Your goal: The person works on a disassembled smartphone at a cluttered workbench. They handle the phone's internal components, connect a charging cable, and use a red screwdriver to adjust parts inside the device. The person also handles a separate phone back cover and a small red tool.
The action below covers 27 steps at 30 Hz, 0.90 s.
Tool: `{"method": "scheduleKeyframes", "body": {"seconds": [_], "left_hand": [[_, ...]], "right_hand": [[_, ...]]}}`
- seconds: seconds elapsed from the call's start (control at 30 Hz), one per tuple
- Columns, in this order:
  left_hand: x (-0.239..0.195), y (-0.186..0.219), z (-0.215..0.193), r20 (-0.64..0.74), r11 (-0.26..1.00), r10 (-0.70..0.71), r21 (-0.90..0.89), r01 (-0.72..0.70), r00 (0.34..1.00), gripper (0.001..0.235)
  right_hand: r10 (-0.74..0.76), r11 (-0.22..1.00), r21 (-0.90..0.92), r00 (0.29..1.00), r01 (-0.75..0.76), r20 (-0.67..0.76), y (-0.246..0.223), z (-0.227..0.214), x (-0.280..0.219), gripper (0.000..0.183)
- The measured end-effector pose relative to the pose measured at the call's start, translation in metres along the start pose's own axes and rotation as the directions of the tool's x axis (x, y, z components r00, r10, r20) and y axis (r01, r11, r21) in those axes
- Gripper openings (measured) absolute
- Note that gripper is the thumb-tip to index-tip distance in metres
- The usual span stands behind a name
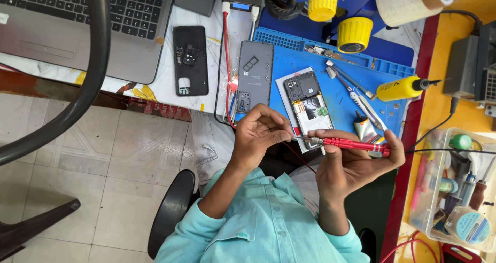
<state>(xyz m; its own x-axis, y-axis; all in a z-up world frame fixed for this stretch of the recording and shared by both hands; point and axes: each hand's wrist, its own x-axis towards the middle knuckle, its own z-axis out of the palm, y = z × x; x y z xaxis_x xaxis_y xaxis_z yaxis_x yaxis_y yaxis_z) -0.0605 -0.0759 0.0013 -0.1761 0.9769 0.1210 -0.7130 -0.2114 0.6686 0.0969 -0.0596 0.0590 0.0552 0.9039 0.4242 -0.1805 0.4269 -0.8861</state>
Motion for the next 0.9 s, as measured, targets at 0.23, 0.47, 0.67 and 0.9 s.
{"method": "scheduleKeyframes", "body": {"seconds": [0.23,0.47,0.67,0.9], "left_hand": [[-0.005,-0.001,0.005,-0.011,0.998,0.012,-0.054,-0.012,1.000,0.034],[-0.008,-0.002,0.006,-0.032,0.999,0.021,-0.037,-0.022,0.999,0.034],[-0.003,0.003,0.007,-0.021,0.998,0.032,0.046,-0.031,0.999,0.034],[0.033,0.033,0.004,0.171,0.633,0.234,0.720,-0.284,0.957,0.036]], "right_hand": [[-0.051,0.994,-0.091,0.992,0.061,0.115,-0.003,-0.007,-0.006,0.067],[-0.151,0.984,-0.058,0.961,0.168,0.232,-0.005,-0.008,-0.003,0.058],[-0.162,0.943,-0.240,0.949,0.229,0.272,-0.008,-0.003,0.004,0.060],[-0.096,0.957,-0.228,0.934,0.182,0.345,0.015,0.007,0.040,0.065]]}}
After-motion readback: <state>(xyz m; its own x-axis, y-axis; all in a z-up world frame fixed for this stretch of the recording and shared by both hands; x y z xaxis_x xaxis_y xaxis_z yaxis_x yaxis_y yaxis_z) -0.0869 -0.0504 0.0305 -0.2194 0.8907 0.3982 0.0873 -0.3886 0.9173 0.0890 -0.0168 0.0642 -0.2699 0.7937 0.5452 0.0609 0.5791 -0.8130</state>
